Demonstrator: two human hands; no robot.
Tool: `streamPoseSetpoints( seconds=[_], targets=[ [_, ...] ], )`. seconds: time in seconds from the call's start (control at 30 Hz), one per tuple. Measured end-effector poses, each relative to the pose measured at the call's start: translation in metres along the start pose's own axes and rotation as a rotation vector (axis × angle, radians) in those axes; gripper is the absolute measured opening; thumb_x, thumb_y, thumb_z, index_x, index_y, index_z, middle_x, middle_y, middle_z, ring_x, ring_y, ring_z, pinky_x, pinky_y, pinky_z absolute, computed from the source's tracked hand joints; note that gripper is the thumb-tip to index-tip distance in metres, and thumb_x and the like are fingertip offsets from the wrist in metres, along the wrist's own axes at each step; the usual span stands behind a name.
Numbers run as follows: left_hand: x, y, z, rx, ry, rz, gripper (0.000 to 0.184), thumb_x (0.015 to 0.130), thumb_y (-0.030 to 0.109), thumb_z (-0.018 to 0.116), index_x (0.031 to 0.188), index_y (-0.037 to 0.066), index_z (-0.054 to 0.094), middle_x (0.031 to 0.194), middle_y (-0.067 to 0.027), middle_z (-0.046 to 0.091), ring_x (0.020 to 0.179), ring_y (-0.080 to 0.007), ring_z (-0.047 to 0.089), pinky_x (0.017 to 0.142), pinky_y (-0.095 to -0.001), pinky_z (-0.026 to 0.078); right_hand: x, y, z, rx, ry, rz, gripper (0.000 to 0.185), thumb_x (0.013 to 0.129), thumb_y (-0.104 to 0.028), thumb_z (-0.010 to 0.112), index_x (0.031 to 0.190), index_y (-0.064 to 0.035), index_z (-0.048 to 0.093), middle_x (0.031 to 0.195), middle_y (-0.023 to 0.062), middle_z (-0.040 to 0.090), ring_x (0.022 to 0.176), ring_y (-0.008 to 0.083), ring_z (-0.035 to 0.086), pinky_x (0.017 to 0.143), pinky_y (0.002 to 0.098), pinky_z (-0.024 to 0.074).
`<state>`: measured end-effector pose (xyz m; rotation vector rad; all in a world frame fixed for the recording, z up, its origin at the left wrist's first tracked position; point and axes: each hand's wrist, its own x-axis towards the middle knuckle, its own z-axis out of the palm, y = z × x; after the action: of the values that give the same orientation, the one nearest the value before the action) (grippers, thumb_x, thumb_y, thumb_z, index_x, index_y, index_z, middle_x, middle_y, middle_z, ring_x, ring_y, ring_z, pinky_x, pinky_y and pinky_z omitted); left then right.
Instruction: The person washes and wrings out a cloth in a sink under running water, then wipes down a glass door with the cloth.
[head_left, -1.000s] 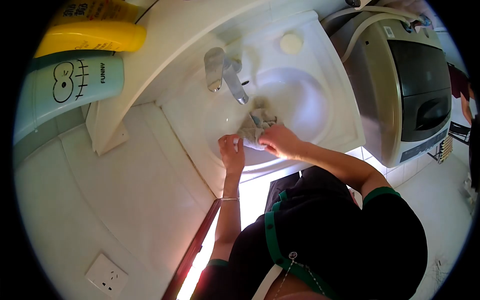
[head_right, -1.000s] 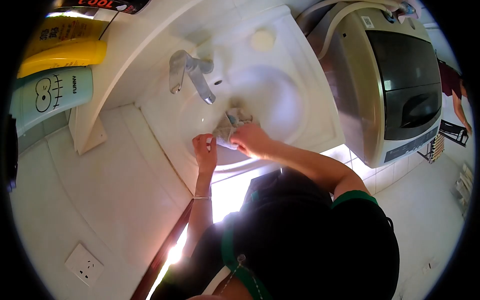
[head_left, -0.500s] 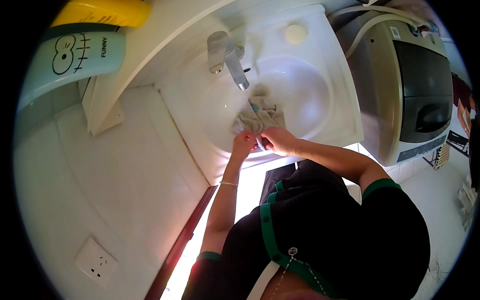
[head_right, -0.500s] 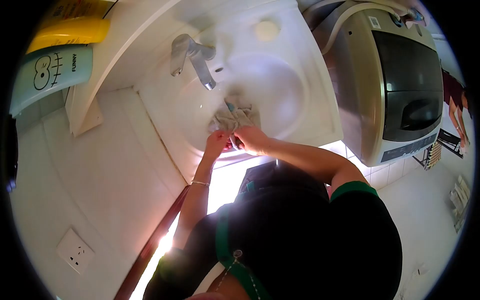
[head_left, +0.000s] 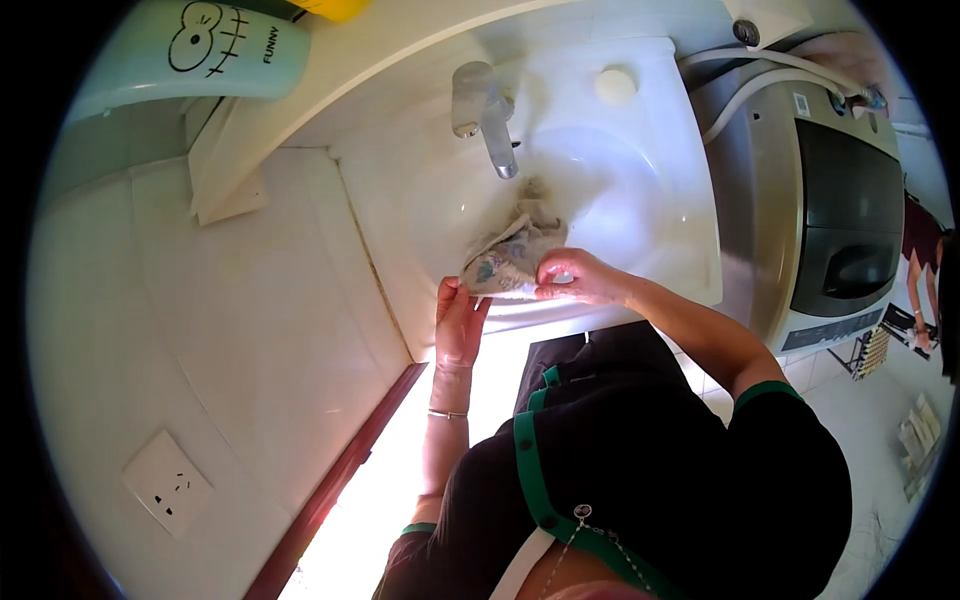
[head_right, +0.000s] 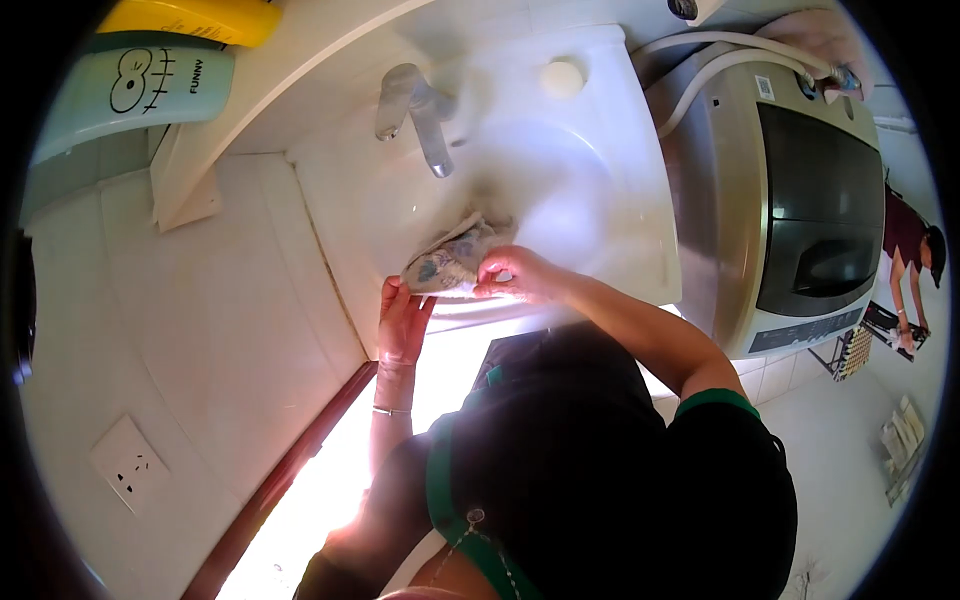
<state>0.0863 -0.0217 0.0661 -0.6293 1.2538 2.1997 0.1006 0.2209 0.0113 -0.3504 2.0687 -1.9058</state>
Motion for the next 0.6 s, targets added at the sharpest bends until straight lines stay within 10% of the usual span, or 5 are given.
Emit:
streamPoseSetpoints(
  seconds=[0.1, 0.2, 0.3, 0.6],
  targets=[
    [-0.012, 0.011, 0.021, -0.073, -0.097, 0.060, 0.009, 0.100, 0.016, 0.044, 0.105, 0.017, 0.052, 0.115, -0.0015, 0.057, 0.113, -0.0185, 0.050, 0.098, -0.0412, 0.041, 0.010, -0.022, -0.003, 0.548, -0.144, 0.562, 0.043, 0.085, -0.037, 0.069, 0.089, 0.0050, 0.060, 0.091, 0.0133, 0.061, 0.082, 0.0215, 0.059, 0.072, 0.0333, 0.0484],
    [-0.025, 0.015, 0.043, -0.038, -0.122, 0.066, 0.007, 0.100, 0.018, 0.045, 0.105, 0.017, 0.050, 0.113, -0.0012, 0.056, 0.109, -0.0170, 0.051, 0.096, -0.0404, 0.042, 0.027, -0.003, 0.017, -0.078, 0.083, 0.481, 0.052, 0.080, -0.039, 0.073, 0.102, 0.0052, 0.058, 0.097, 0.0149, 0.062, 0.083, 0.0233, 0.060, 0.073, 0.0324, 0.0490],
    [-0.032, 0.010, 0.045, 0.034, -0.084, 0.071, 0.005, 0.100, 0.021, 0.047, 0.103, 0.018, 0.048, 0.103, 0.0018, 0.054, 0.100, -0.0121, 0.050, 0.088, -0.0343, 0.044, 0.036, 0.031, 0.043, 0.483, 0.115, 0.365, 0.043, 0.082, -0.021, 0.072, 0.112, 0.0040, 0.054, 0.101, 0.0130, 0.062, 0.089, 0.0204, 0.060, 0.078, 0.0353, 0.0498],
    [0.031, -0.001, 0.001, 0.539, 0.129, 0.458, 0.012, 0.090, 0.017, 0.058, 0.095, 0.005, 0.057, 0.086, -0.0033, 0.055, 0.084, -0.0111, 0.049, 0.074, -0.0284, 0.044, 0.015, 0.051, -0.073, -0.020, 0.140, 0.231, 0.016, 0.078, -0.008, 0.071, 0.085, -0.0047, 0.057, 0.068, -0.0029, 0.049, 0.060, 0.0060, 0.043, 0.053, 0.0234, 0.0360]
  ],
)
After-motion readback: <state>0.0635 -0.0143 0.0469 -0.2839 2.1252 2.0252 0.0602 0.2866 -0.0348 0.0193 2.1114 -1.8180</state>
